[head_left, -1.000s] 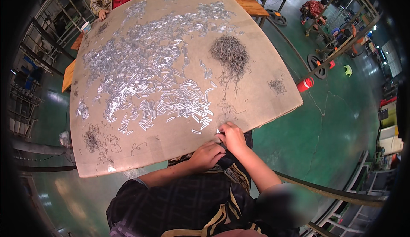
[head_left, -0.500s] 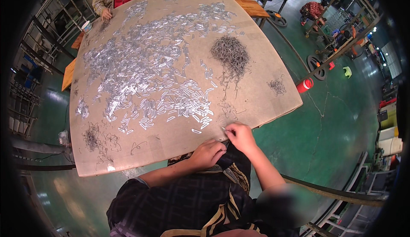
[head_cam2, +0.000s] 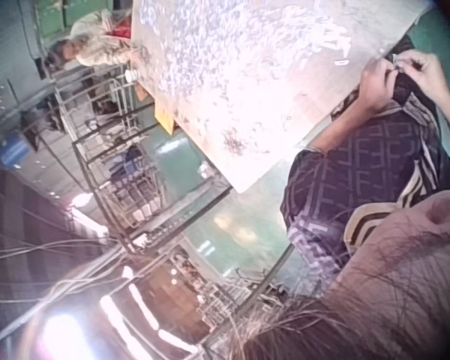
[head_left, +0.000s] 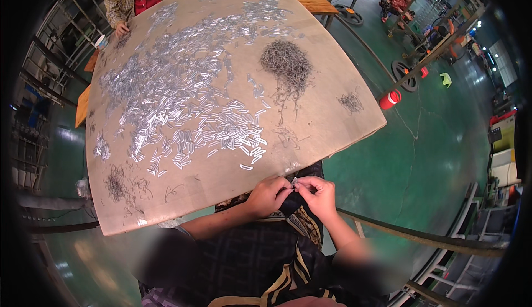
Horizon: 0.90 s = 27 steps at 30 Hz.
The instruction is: The person repeatedly picks up small silver wire pieces and dark wire fragments from a table, joins them by hand, and places the assembled units onto a nearby metal rack. The process is continuous and repetitive throughout the clip.
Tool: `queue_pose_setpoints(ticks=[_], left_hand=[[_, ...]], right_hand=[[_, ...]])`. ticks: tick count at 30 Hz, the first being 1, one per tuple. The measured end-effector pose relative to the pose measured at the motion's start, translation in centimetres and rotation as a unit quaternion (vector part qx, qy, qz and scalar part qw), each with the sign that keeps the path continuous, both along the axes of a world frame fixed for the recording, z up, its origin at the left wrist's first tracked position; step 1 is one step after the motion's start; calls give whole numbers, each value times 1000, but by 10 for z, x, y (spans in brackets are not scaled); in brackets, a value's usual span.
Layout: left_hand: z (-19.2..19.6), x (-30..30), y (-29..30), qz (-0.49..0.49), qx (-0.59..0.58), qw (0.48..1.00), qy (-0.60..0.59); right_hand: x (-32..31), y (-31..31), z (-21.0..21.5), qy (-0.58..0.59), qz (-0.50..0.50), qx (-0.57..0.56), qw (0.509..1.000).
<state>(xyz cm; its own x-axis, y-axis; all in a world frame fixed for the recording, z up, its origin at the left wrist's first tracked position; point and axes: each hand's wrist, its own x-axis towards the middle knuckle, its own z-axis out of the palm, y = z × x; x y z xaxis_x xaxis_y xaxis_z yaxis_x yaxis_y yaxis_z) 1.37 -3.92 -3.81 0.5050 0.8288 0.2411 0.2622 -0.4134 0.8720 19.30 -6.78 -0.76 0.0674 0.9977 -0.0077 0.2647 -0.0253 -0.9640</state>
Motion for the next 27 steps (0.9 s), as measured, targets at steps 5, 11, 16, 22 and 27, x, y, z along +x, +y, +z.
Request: queue_pose_setpoints(ticks=[5,11,16,22,27], left_hand=[[0,0,-1,-5,1,1000,17],[5,-1,-2,-2,-57,997,47],[18,-13,33,-52,9,996,71],[-14,-35,138,143,211,926,279],[-21,-27,139,82,195,893,396]], right_hand=[[-2,-3,2,-40,-4,25,999],[-5,-6,8,-99,14,90,991],[0,-7,8,-105,14,103,989],[1,-7,9,-112,2,122,986],[-1,-8,10,-111,3,137,984]])
